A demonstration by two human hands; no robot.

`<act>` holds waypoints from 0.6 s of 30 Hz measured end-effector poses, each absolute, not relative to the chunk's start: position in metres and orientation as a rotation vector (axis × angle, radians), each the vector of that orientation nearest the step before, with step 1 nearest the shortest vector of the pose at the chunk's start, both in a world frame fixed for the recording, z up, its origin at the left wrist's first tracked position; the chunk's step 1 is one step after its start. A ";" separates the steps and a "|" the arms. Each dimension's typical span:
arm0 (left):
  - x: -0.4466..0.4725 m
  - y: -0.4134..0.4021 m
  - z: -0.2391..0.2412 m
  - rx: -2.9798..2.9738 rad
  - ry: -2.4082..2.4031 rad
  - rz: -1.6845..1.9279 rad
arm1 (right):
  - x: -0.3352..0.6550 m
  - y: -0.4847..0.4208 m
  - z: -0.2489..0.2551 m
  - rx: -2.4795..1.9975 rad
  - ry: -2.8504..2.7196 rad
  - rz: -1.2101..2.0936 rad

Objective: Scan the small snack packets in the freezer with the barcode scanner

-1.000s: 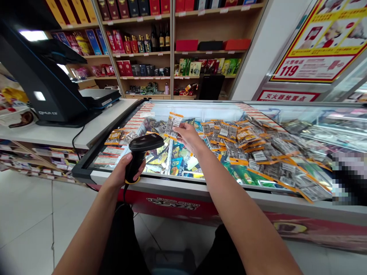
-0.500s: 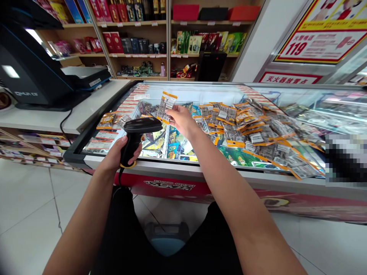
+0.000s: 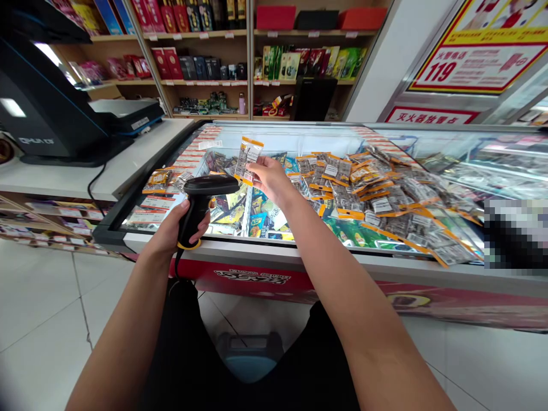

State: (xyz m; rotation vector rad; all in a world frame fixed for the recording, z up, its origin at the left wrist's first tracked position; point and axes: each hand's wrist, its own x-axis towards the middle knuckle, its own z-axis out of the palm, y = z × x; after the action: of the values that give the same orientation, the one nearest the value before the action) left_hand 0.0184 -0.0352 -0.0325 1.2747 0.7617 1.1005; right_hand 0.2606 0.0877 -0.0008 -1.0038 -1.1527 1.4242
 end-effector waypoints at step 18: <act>0.020 -0.034 -0.033 1.200 0.740 1.192 | 0.260 0.083 -0.004 -1.282 -1.375 1.151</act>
State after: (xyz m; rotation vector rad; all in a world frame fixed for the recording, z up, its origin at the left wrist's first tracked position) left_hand 0.0197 -0.0343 -0.0330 1.1999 0.7404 1.1922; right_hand 0.2598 0.0830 -0.0044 -1.2816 -1.3753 1.1506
